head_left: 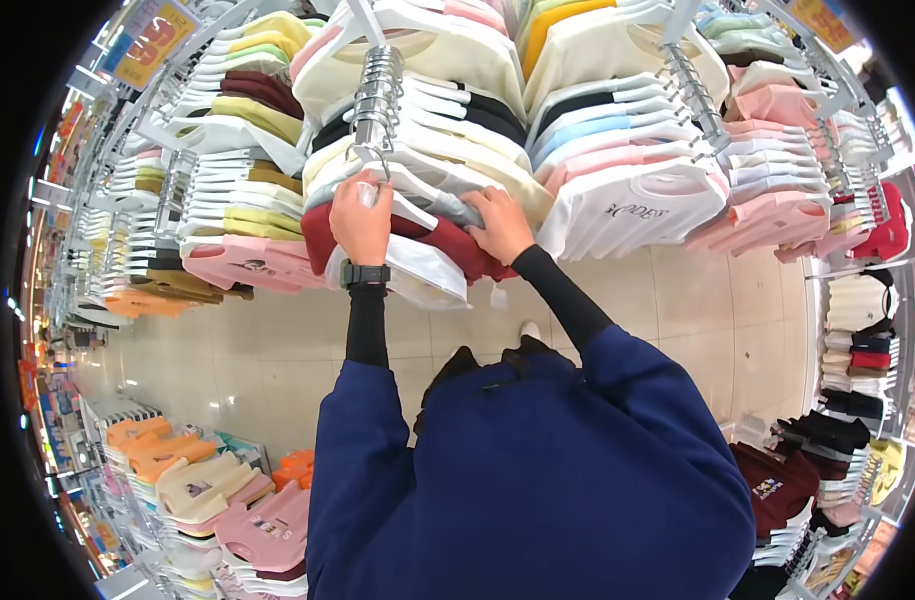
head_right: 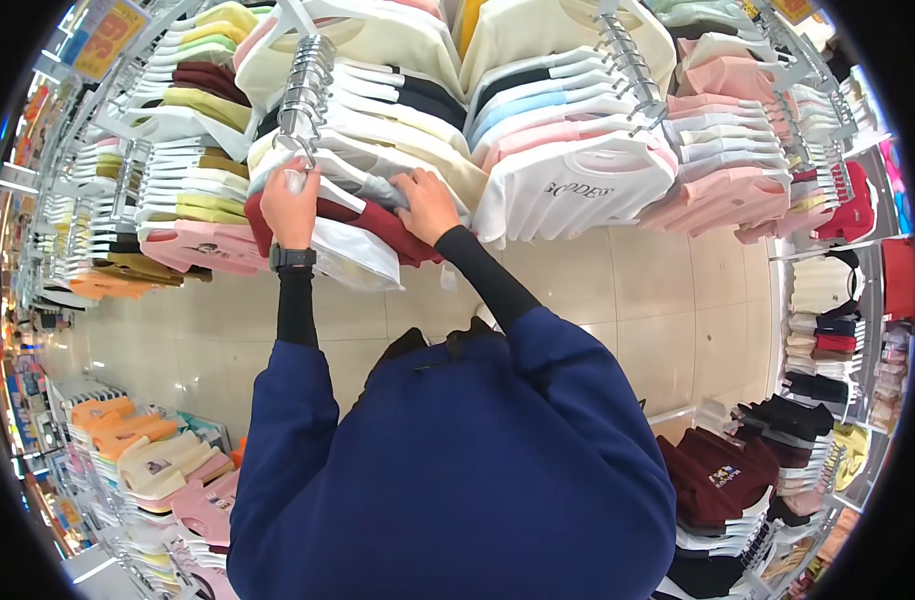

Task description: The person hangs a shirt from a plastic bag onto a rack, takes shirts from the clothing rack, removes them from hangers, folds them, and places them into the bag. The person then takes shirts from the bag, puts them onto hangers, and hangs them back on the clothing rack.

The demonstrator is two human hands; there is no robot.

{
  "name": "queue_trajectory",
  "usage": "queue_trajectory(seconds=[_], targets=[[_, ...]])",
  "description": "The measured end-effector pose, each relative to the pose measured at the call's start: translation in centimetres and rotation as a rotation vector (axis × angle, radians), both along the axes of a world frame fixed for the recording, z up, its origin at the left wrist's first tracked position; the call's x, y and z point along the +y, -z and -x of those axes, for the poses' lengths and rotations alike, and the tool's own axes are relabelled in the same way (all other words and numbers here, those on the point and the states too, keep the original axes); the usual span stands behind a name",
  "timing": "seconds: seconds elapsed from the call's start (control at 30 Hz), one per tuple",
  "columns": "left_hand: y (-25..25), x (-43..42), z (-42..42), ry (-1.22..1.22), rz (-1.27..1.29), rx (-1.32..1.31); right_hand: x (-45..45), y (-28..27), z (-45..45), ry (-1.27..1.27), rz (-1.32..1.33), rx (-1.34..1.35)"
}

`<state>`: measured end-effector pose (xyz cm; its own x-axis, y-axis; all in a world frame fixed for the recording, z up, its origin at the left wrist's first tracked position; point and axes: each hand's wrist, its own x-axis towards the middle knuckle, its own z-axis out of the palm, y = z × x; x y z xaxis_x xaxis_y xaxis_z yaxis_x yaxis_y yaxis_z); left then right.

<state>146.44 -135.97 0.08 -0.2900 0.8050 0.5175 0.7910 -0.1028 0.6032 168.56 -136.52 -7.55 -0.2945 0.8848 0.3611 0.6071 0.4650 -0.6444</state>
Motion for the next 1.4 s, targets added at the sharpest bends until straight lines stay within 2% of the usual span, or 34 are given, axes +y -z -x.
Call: queue_trajectory(seconds=[0.13,0.23,0.4,0.5,0.6,0.7,0.8,1.0,1.23,1.4], targets=[[-0.6,0.1,-0.1,-0.028,-0.155,0.069,-1.7,0.0,-0.1,-0.089,0.057,0.033],[-0.1,0.2,0.2,0.014,-0.009,0.027,-2.9,-0.2,0.0,-0.097,0.116,0.029],[0.7,0.2,0.4,0.073,0.021,-0.083,-3.9,-0.8,-0.4,-0.1,0.145,0.018],[1.1,0.3,0.6,0.095,0.011,-0.138,-3.3,-0.9,-1.1,-0.11,-0.023,-0.055],[1.4,0.5,0.5,0.099,-0.003,-0.178,-2.1,-1.2,-1.1,-0.106,-0.084,-0.041],[1.7,0.5,0.2,0.099,-0.02,-0.2,-1.1,-1.3,0.1,-0.154,-0.029,0.087],[1.8,0.5,0.2,0.103,-0.022,-0.219,0.0,-0.5,1.1,-0.156,0.024,0.107],[1.7,0.3,-0.4,0.089,-0.031,-0.238,2.4,0.3,2.9,-0.087,0.022,0.135],[1.8,-0.3,-0.1,0.062,-0.001,-0.214,5.0,0.2,2.7,0.047,-0.094,-0.019],[1.7,-0.6,0.1,0.057,0.021,-0.215,6.3,-1.1,2.3,0.016,0.004,-0.049]])
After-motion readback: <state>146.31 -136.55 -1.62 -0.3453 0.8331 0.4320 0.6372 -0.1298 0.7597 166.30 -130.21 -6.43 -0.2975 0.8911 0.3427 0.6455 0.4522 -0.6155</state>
